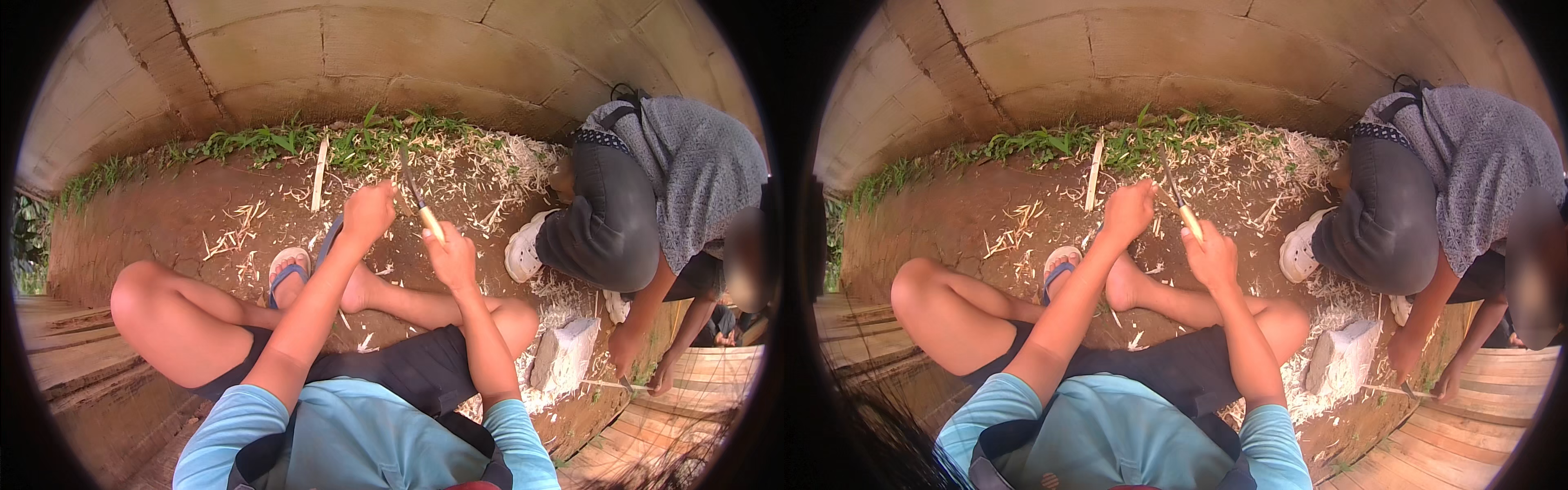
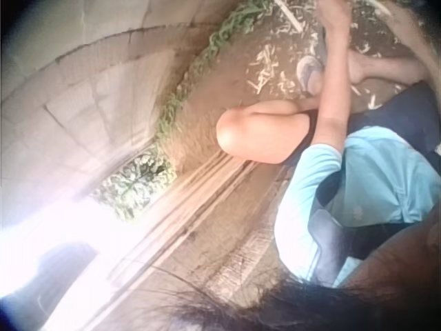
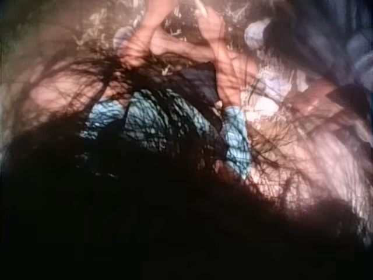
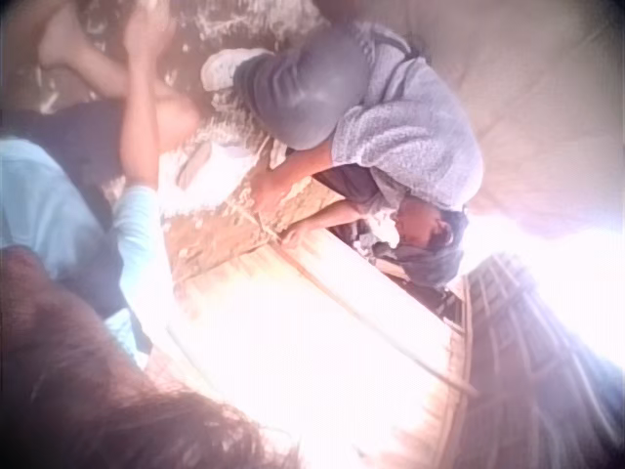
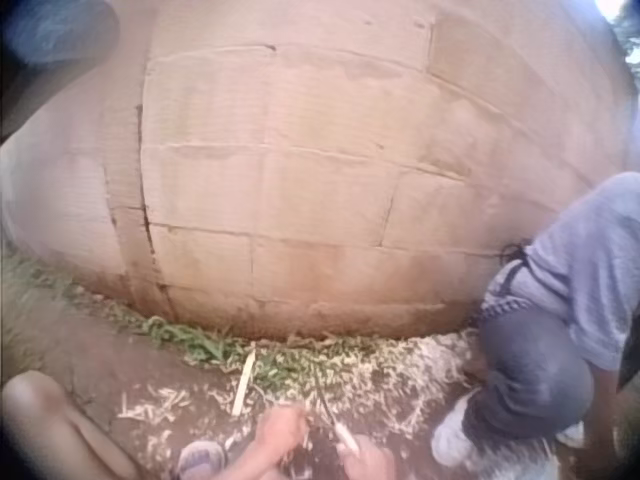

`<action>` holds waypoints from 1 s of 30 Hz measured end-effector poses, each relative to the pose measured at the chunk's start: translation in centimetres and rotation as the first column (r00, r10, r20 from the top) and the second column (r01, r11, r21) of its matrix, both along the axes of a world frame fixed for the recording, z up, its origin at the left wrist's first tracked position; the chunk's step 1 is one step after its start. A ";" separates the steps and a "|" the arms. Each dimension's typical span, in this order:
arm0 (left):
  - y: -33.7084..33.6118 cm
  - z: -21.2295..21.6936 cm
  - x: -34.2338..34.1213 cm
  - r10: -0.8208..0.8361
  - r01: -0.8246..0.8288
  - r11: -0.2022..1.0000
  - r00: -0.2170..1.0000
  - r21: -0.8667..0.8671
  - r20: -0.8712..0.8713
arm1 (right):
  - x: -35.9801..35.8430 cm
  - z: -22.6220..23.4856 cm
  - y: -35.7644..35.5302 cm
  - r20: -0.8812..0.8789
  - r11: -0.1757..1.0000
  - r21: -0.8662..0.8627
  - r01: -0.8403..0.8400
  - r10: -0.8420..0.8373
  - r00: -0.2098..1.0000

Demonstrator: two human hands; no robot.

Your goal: The person sits cross-legged on the ground and uses a knife to shave thin strips from a piece of bamboo. Another person is visible nearby, also working with bamboo. The camera wearer repeatedly scrapes the bamboo to create fine shavings.

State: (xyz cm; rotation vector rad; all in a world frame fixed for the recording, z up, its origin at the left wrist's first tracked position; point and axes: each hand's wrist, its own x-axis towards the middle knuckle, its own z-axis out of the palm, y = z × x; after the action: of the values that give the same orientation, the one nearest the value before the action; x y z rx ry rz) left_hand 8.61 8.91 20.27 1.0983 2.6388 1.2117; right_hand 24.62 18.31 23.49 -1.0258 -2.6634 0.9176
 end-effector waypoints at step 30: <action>-1.4 -1.0 -2.1 0.122 -0.120 0.992 0.990 -0.041 0.074 | 1.5 -0.4 -0.3 -0.583 0.996 -0.089 -0.028 -0.029 0.812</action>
State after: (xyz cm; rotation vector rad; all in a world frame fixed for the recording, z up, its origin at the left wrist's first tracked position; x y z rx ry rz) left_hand 6.52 7.56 19.27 0.8798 2.6927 1.1943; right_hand 26.14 17.96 23.08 -0.6150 -2.1139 1.1437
